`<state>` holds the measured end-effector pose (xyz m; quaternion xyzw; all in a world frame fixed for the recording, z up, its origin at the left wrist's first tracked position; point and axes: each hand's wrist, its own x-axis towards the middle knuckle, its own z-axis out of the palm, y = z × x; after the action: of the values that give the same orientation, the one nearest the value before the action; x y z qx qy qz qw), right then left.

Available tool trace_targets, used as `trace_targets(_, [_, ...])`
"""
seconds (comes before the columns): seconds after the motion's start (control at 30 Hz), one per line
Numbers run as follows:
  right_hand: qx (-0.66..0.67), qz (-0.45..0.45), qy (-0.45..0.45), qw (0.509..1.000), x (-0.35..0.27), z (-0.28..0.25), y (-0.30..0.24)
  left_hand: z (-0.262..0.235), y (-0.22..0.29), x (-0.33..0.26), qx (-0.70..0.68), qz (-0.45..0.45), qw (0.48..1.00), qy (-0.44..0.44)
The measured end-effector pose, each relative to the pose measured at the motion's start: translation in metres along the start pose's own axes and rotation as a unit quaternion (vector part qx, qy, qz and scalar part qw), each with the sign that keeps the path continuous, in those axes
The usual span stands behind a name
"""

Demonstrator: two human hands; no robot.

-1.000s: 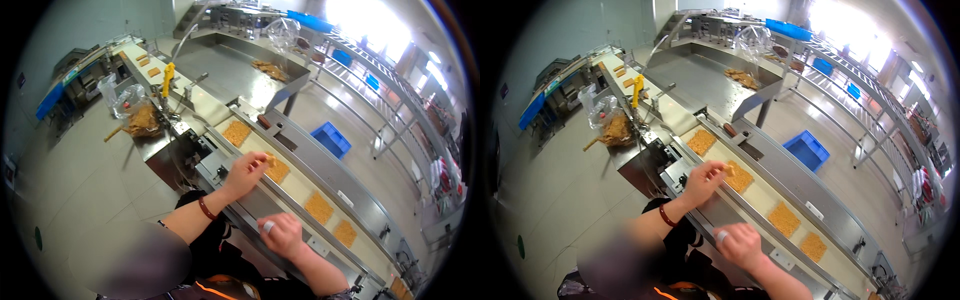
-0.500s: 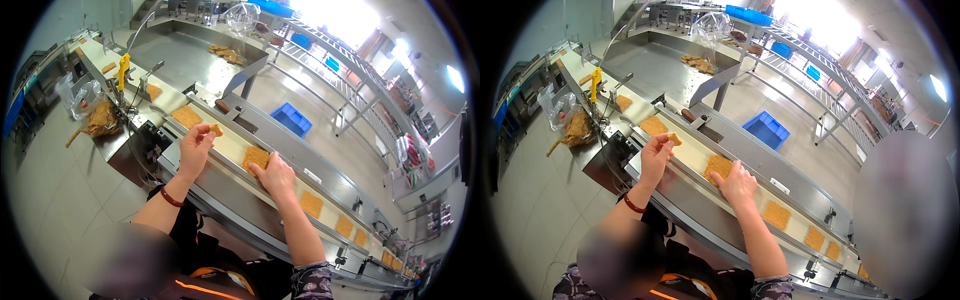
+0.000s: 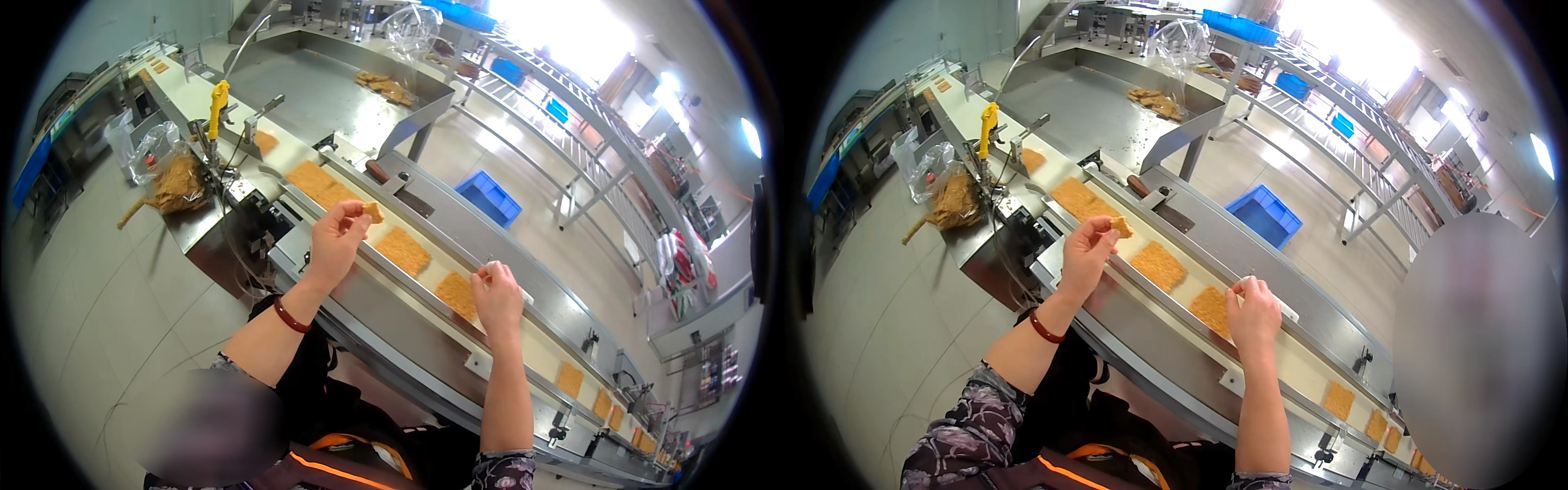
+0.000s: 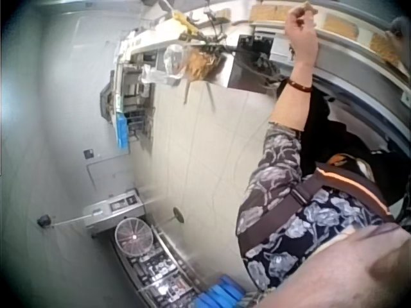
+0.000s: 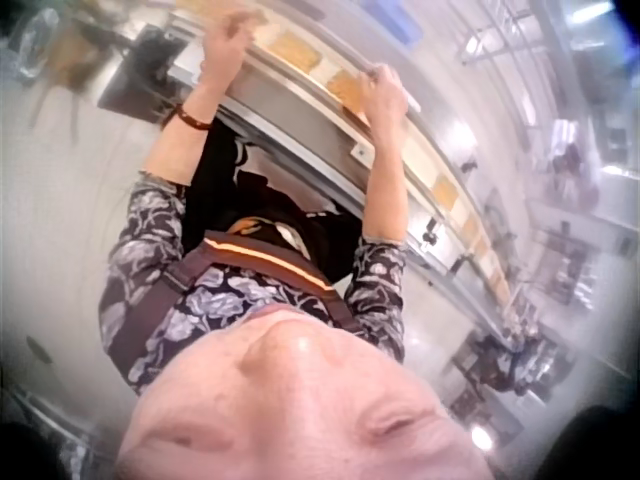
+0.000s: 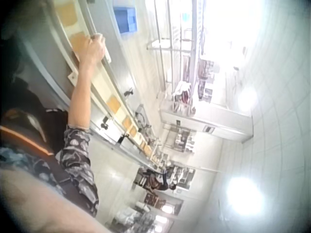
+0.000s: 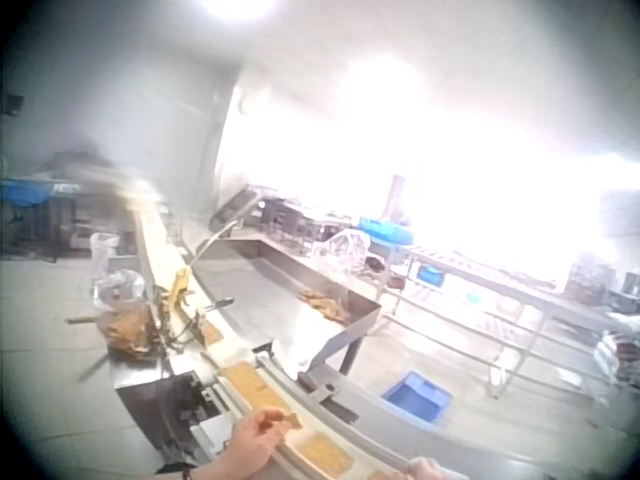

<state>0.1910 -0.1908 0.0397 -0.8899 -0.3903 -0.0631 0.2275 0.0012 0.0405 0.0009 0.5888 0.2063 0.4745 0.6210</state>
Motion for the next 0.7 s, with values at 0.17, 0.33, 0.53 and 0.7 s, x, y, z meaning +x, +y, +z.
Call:
trace_targets(0.17, [0.045, -0.008, 0.039, 0.998, 0.003, 0.000, -0.015, 0.002, -0.007, 0.001, -0.002, 0.000, 1.000, -0.005])
trace_targets(0.33, [0.069, -0.042, 0.080, 0.994, 0.008, 0.002, -0.025, 0.007, 0.001, -0.002, 0.013, -0.001, 1.000, 0.003])
trace_targets(0.53, [0.174, -0.088, 0.143, 0.970, 0.003, 0.023, -0.017, 0.004, 0.000, -0.004, 0.018, 0.003, 1.000, -0.014])
trace_targets(0.7, [0.252, -0.077, 0.166, 0.950, 0.004, 0.025, -0.017, 0.002, 0.000, -0.004, 0.015, -0.002, 1.000, -0.021])
